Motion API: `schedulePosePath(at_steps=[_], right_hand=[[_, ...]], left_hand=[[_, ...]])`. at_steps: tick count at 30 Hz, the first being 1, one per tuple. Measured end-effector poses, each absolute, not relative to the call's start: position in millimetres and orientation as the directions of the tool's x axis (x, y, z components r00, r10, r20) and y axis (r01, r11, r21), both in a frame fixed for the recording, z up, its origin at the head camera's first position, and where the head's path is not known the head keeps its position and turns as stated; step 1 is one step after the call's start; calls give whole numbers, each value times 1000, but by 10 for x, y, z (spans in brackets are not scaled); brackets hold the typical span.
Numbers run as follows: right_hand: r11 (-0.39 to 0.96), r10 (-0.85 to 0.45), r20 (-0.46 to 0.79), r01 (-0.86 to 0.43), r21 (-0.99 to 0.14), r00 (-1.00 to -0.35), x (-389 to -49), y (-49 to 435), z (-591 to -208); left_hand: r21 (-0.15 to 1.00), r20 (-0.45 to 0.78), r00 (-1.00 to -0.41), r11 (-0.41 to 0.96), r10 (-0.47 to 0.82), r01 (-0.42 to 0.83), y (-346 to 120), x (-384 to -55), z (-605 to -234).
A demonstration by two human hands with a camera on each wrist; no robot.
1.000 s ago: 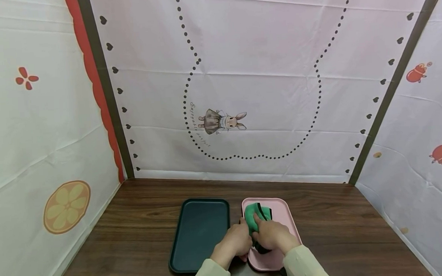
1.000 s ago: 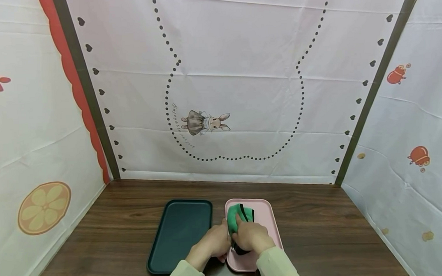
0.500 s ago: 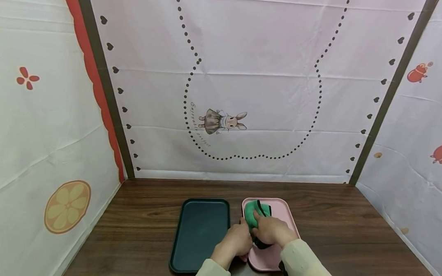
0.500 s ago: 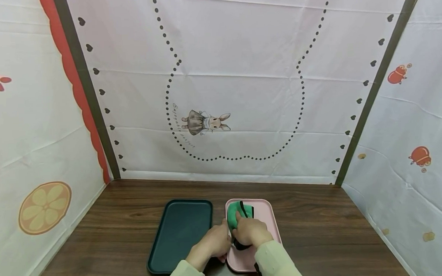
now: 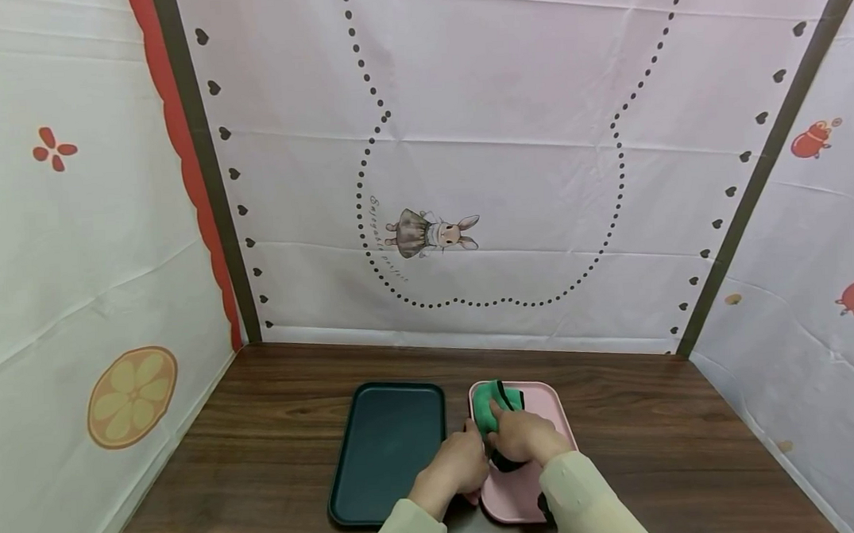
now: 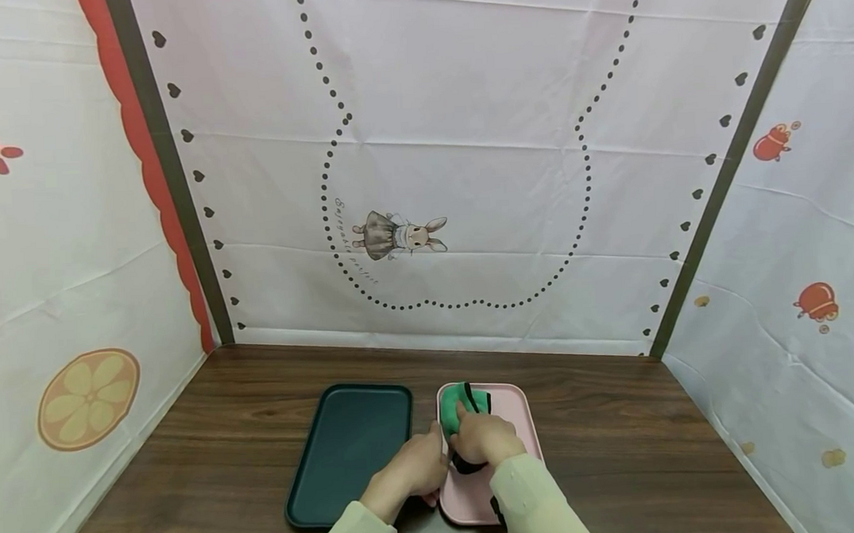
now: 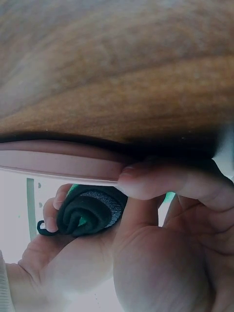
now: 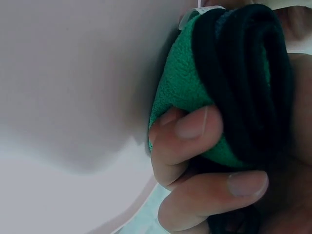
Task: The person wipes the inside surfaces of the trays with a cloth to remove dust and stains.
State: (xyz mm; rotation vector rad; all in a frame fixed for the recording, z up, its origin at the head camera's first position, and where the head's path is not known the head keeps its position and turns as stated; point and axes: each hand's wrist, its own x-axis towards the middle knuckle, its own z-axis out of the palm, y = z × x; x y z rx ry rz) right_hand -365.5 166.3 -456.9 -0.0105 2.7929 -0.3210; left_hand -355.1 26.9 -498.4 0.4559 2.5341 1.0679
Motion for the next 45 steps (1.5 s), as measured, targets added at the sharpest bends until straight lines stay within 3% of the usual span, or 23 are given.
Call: schedulePosePath(at_steps=[45], right_hand=[[965, -41, -297, 39, -259, -954, -3720, 1863, -4611]], left_hand=[[730, -198, -903, 672, 382, 123, 287, -3524, -4957]])
